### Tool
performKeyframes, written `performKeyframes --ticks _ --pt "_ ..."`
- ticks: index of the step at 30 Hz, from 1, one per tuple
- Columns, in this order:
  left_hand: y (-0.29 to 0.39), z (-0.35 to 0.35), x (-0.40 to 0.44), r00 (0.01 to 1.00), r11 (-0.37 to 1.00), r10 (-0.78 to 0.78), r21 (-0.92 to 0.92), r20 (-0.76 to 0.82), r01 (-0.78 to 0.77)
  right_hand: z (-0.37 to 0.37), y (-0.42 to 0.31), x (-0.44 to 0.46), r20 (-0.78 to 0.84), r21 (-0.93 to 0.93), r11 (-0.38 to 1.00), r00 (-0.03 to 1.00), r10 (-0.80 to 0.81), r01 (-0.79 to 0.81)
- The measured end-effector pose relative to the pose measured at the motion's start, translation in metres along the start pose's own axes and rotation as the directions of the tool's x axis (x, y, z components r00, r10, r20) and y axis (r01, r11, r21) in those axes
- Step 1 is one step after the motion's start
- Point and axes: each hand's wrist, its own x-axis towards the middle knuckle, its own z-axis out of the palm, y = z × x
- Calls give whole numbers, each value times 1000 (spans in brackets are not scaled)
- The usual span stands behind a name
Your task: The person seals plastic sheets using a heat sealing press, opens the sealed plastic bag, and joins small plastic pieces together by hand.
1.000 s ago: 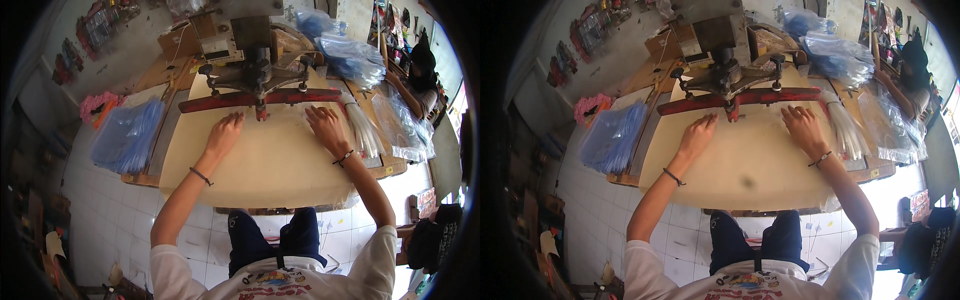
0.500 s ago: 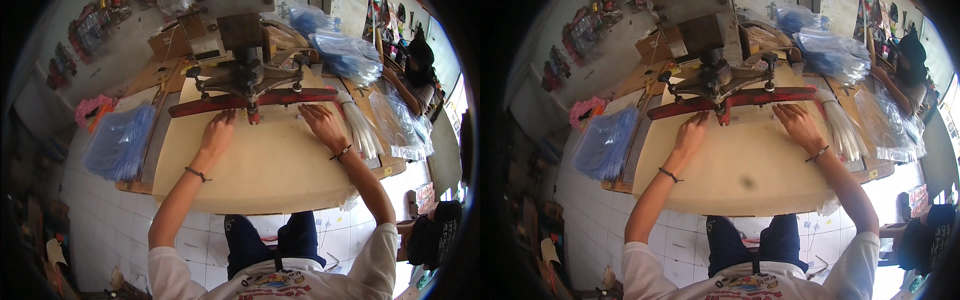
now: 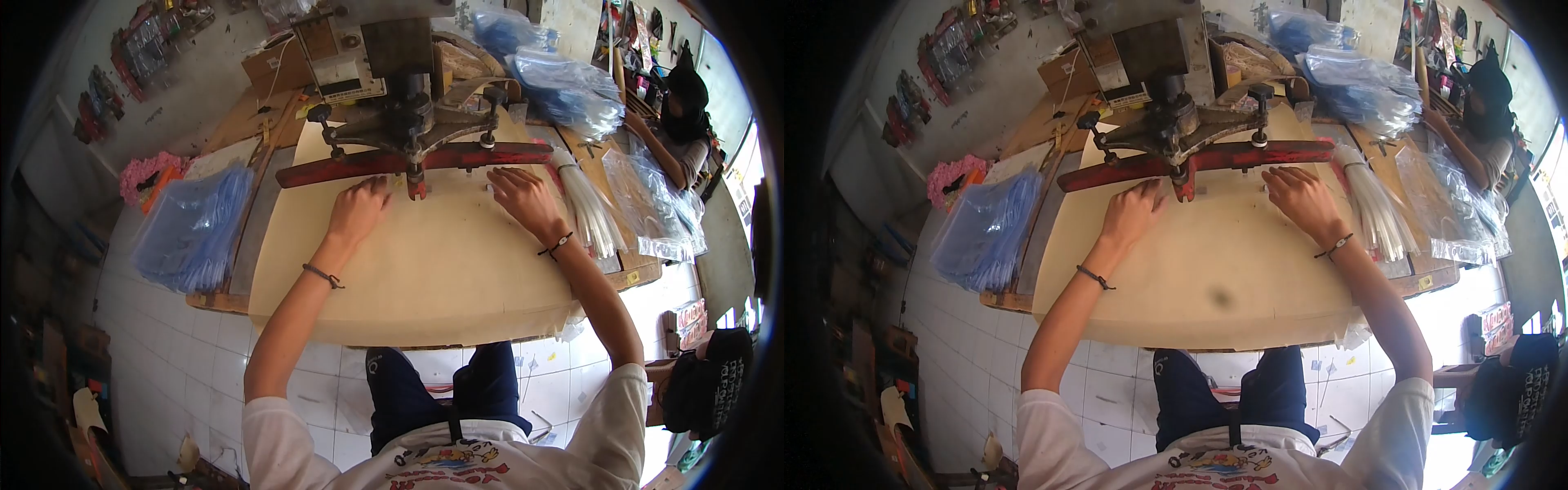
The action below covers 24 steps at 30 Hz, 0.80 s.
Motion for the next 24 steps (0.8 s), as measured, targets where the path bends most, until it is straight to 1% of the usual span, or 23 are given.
performKeyframes --ticks 2,5,6,9,11,14,17,20,23,24 --pt "5 -15 3 1000 999 11 -31 26 -10 -1 -7 6 -26 -24 1000 1000 3 -3" --pt "5 -6 2 1000 999 27 28 -3 -27 -1 -9 11 -58 -83 996 998 -39 35" --pt "6 -4 2 998 997 54 48 -31 -53 0 -8 12 -68 -105 993 996 -61 53" --pt "5 -1 1 986 985 132 128 -104 -118 4 -9 12 -155 -97 995 987 -52 37" --pt "4 0 1 974 969 183 192 -135 -155 4 -9 10 -168 -84 996 984 -56 42" --pt "9 -5 -1 974 970 182 187 -137 -155 -1 -10 9 -176 -91 995 982 -66 50" --pt "11 -7 1 990 965 139 227 -29 -129 3 -8 11 -130 -107 993 990 -62 48" --pt "10 -4 2 986 959 159 246 -53 -142 18 -3 9 -33 -103 994 999 -26 22" --pt "11 -1 2 983 996 -6 88 183 -10 16 -3 7 83 -95 995 996 15 -7" --pt "13 -4 3 979 999 -28 30 203 22 16 -4 7 117 -93 996 993 28 -17"
